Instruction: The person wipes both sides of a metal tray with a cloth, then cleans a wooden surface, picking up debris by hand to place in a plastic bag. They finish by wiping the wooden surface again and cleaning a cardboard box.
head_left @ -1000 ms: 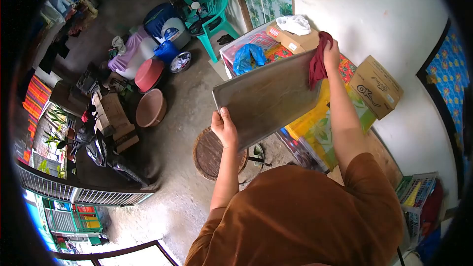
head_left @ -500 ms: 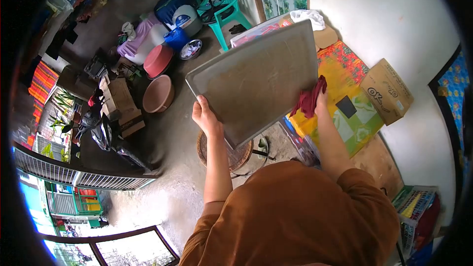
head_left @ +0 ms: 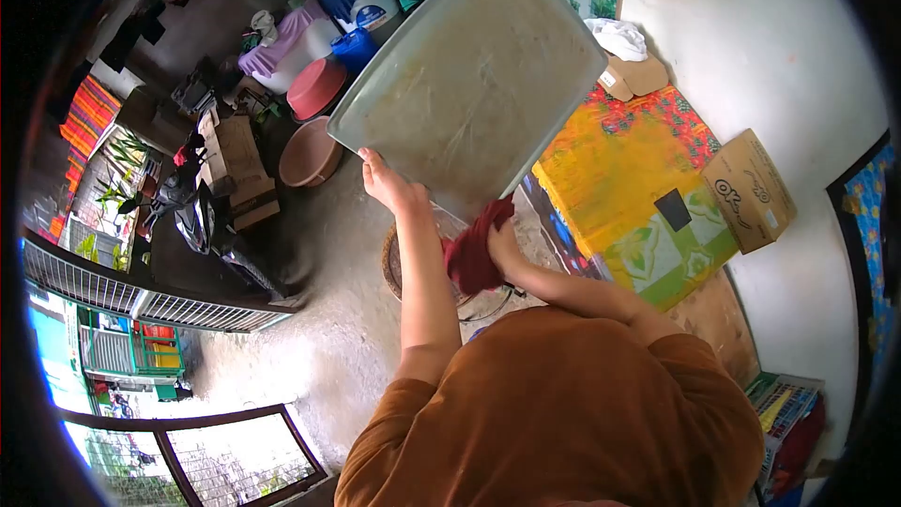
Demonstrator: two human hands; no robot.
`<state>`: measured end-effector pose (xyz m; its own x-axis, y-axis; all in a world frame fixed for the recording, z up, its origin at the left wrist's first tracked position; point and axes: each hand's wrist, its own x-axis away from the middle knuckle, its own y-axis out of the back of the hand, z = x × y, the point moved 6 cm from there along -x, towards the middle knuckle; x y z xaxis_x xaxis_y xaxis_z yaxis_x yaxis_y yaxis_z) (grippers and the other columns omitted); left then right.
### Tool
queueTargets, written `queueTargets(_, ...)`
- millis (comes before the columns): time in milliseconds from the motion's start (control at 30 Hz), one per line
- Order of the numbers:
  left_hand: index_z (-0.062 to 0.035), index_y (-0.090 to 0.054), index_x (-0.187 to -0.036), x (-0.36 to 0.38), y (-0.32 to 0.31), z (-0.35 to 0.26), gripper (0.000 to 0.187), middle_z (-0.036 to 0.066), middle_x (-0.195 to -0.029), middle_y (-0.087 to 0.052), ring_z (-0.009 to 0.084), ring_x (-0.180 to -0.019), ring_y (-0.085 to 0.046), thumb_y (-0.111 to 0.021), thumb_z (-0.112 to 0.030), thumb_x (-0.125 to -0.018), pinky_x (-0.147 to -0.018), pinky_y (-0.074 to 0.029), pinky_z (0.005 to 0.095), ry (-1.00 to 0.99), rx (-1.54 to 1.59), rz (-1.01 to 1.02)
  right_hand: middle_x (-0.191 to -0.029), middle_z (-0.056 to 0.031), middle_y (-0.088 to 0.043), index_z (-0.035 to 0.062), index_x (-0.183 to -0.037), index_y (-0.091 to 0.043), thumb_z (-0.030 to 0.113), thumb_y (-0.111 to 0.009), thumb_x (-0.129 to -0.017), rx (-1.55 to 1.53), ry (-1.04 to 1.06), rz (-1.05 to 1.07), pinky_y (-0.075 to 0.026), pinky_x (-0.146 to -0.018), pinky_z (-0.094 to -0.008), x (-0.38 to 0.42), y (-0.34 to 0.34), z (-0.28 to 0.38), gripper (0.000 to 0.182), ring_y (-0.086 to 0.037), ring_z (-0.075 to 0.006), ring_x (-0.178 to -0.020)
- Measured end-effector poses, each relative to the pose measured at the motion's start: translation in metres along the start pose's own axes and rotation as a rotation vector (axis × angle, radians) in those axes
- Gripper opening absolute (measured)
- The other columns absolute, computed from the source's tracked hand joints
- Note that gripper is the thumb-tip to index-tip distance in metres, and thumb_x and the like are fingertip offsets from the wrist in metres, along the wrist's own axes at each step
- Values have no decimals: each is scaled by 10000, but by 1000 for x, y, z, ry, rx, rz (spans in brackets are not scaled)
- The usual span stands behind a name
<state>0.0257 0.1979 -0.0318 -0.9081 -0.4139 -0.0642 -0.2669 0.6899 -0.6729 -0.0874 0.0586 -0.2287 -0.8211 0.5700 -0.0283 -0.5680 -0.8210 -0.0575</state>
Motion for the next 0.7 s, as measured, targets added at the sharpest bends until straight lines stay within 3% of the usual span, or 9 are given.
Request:
queueTargets(100, 42, -543, -1203, -15, 25, 15, 458, 138, -1200, -592, 257, -1045, -592, -513, -368, -1003, -906, -496, 403, 56, 54, -41, -1306, -279, -538, -65, -1302, -464, 259, -531, -932, 726, -178, 743, -410, -1026, -448, 14, 1, -4, 496, -509, -428, -1217)
queueTargets(167, 27, -515, -1267, -19, 42, 27, 466, 142, -1260, -561, 290, -1106, -569, -488, -361, -1009, -942, -480, 441, 159, 91, -72, -1167, -354, -564, -68, -1268, -481, 259, -522, -910, 684, -76, 566, -432, -971, -512, 2, 25, -48, 487, -537, -500, -1111)
queueTargets(233, -11, -488, -1325, -20, 67, 41, 463, 136, -1326, -523, 322, -1177, -534, -456, -356, -1019, -975, -460, 490, 304, 124, -110, -1291, -222, -564, -4, -1357, -446, 257, -471, -973, 167, 93, 235, -402, -1039, -426, -22, 56, -20, 464, -540, -360, -1199)
queueTargets(267, -30, -483, -1339, -24, 82, 50, 490, 131, -1344, -512, 328, -1201, -517, -449, -393, -1011, -1006, -436, 498, 331, 118, -112, -1354, -148, -525, 10, -1404, -400, 356, -423, -1021, 21, -166, 190, -362, -1084, -365, -30, 78, -10, 517, -507, -272, -1239)
queueTargets(333, -7, -478, -1335, -15, 96, 54, 499, 141, -1353, -516, 314, -1218, -512, -455, -389, -1013, -1051, -404, 473, 392, 171, -137, -1367, -91, -514, 28, -1431, -373, 683, -444, -914, -480, -448, 201, -442, -1036, -373, -48, 103, 12, 837, -517, -220, -1231)
queueTargets(400, 9, -473, -1334, -6, 109, 60, 498, 150, -1353, -520, 313, -1221, -510, -460, -375, -1017, -1062, -393, 466, 478, 176, -187, -1380, -99, -496, 29, -1444, -355, 740, -476, -854, -441, -306, 182, -469, -1008, -377, -64, 124, 48, 932, -512, -210, -1233)
queueTargets(533, -7, -471, -1340, 7, 138, 95, 510, 166, -1392, -493, 325, -1269, -477, -464, -397, -1010, -1101, -350, 472, 610, 165, -211, -1235, -70, -562, 8, -1333, -461, 309, -786, -822, -399, -84, 170, -424, -994, -327, -69, 123, 116, 676, -545, -193, -1143)
queueTargets(567, -9, -470, -1340, 12, 141, 102, 516, 174, -1405, -481, 330, -1286, -464, -467, -403, -1006, -1113, -337, 473, 628, 169, -208, -1166, -72, -602, -14, -1265, -525, 256, -791, -812, -257, -182, 88, -435, -950, -323, -78, 127, 97, 591, -562, -186, -1090)
queueTargets(700, 15, -455, -1333, 20, 179, 146, 543, 180, -1358, -514, 314, -1278, -475, -505, -401, -988, -1099, -357, 466, 800, 128, -176, -1104, -74, -626, -28, -1187, -573, 199, -781, -814, -280, -19, 23, -442, -908, -319, -61, 105, 129, 483, -578, -171, -1007)
